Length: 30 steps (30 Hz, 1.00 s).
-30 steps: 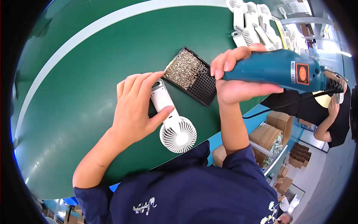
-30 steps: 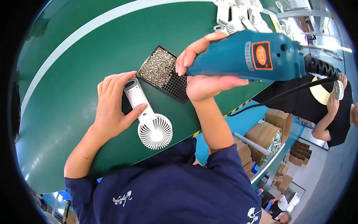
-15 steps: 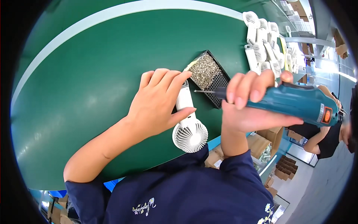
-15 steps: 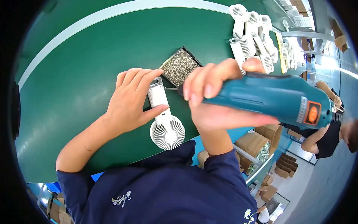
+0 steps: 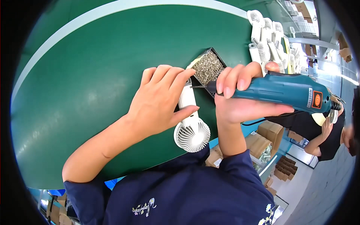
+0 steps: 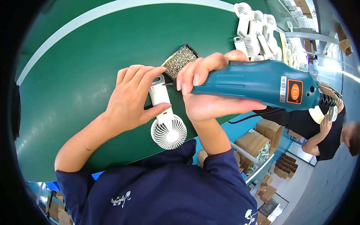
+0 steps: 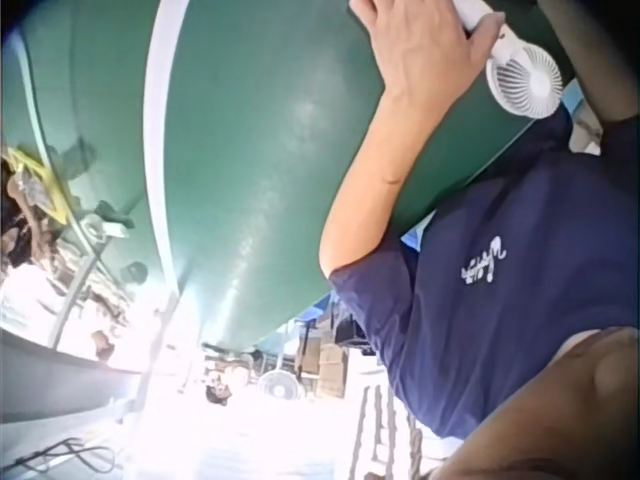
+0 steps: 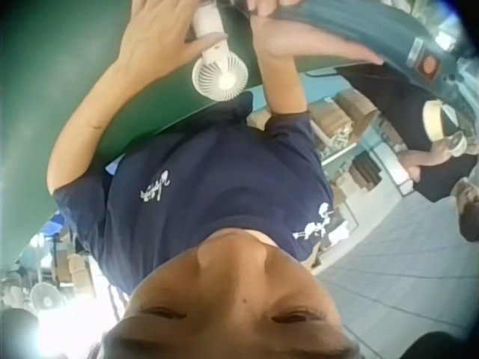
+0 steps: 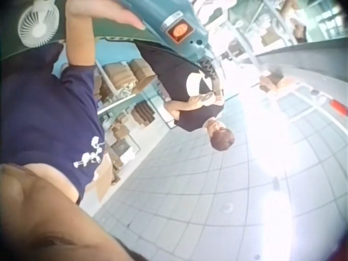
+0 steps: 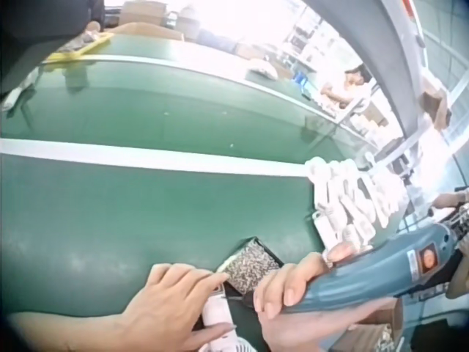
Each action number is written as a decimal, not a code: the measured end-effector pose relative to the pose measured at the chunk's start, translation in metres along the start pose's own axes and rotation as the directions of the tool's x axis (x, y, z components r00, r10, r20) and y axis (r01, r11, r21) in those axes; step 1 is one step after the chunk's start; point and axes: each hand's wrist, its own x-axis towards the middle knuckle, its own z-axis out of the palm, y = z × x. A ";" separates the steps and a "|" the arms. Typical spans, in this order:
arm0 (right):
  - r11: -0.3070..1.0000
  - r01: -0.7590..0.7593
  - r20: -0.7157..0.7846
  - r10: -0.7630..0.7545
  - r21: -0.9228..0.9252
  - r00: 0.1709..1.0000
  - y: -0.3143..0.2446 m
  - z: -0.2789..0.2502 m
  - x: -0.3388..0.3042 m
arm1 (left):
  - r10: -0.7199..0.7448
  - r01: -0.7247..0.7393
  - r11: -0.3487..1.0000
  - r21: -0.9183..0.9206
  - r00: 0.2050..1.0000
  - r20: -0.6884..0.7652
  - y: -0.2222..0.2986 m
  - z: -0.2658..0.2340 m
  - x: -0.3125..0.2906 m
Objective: Assembling portable handheld fans by joining plastic components and securing them with an electric screwdriver.
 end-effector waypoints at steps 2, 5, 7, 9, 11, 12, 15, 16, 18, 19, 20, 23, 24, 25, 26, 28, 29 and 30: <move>0.999 -0.006 -0.079 0.010 0.048 0.997 0.000 0.001 -0.001 | -0.002 0.002 1.000 -0.005 1.000 0.005 0.000 0.000 0.001; 0.998 0.004 0.005 -0.004 -0.065 1.000 0.001 0.002 0.000 | 0.004 -0.004 1.000 0.002 1.000 0.002 -0.001 0.000 0.001; 0.999 -0.002 0.045 0.004 -0.053 0.999 0.002 0.003 0.001 | 0.004 -0.004 1.000 0.005 1.000 -0.003 -0.001 0.000 0.001; 0.999 -0.008 0.087 0.012 -0.042 0.996 0.003 0.004 0.003 | -0.004 0.004 1.000 0.002 1.000 0.002 0.000 -0.001 0.002; 0.997 -0.026 0.186 0.038 -0.067 0.982 0.002 0.003 0.004 | -0.011 0.011 1.000 -0.004 1.000 0.006 0.000 0.000 0.004; 0.999 -0.013 0.225 0.022 -0.041 0.974 0.003 0.001 0.005 | -0.005 0.005 1.000 0.001 1.000 0.005 0.000 0.001 0.004; 0.997 0.000 0.258 0.021 -0.081 0.966 0.004 0.001 0.004 | -0.006 0.006 1.000 0.018 1.000 0.000 -0.001 0.002 0.003; 0.996 0.004 0.259 0.018 -0.087 0.966 0.001 0.000 0.004 | -0.001 0.001 1.000 0.020 1.000 0.001 -0.001 0.002 0.004; 0.998 0.055 0.283 -0.063 0.036 0.957 -0.008 -0.001 0.005 | 0.004 -0.004 1.000 0.010 1.000 0.000 0.000 0.001 0.005; 0.998 0.056 0.288 -0.063 0.032 0.956 -0.016 -0.002 0.006 | -0.003 0.003 1.000 0.004 1.000 0.002 0.001 0.002 0.004; 0.996 0.082 0.241 -0.086 0.027 0.967 -0.026 -0.002 0.007 | 0.000 0.000 1.000 0.000 1.000 -0.004 0.001 0.002 0.003; 0.985 0.171 0.093 -0.170 -0.005 0.981 -0.042 -0.018 0.014 | 0.023 -0.023 1.000 0.019 1.000 0.010 0.000 0.000 0.003; 0.975 0.210 0.029 -0.208 -0.074 0.978 -0.040 -0.028 0.016 | 0.013 -0.013 1.000 0.006 1.000 0.009 0.001 -0.001 0.004; 0.960 0.241 -0.032 -0.248 -0.139 0.968 -0.036 -0.036 0.018 | -0.003 0.003 1.000 -0.003 1.000 0.008 0.002 -0.001 0.003; 0.934 0.201 -0.104 -0.241 -0.294 0.965 -0.034 -0.042 0.018 | 0.000 0.000 1.000 -0.004 1.000 0.001 0.002 -0.002 0.003; 0.948 0.187 -0.163 -0.233 -0.258 0.959 -0.026 -0.052 0.017 | 0.007 -0.007 1.000 0.004 1.000 0.004 0.002 -0.003 0.004; 0.955 0.175 -0.180 -0.221 -0.241 0.959 -0.025 -0.055 0.017 | 0.011 -0.011 1.000 0.011 1.000 0.008 0.002 -0.003 0.004; 0.954 0.176 -0.184 -0.224 -0.244 0.957 -0.024 -0.058 0.017 | 0.012 -0.012 1.000 0.007 1.000 0.007 0.003 -0.002 0.005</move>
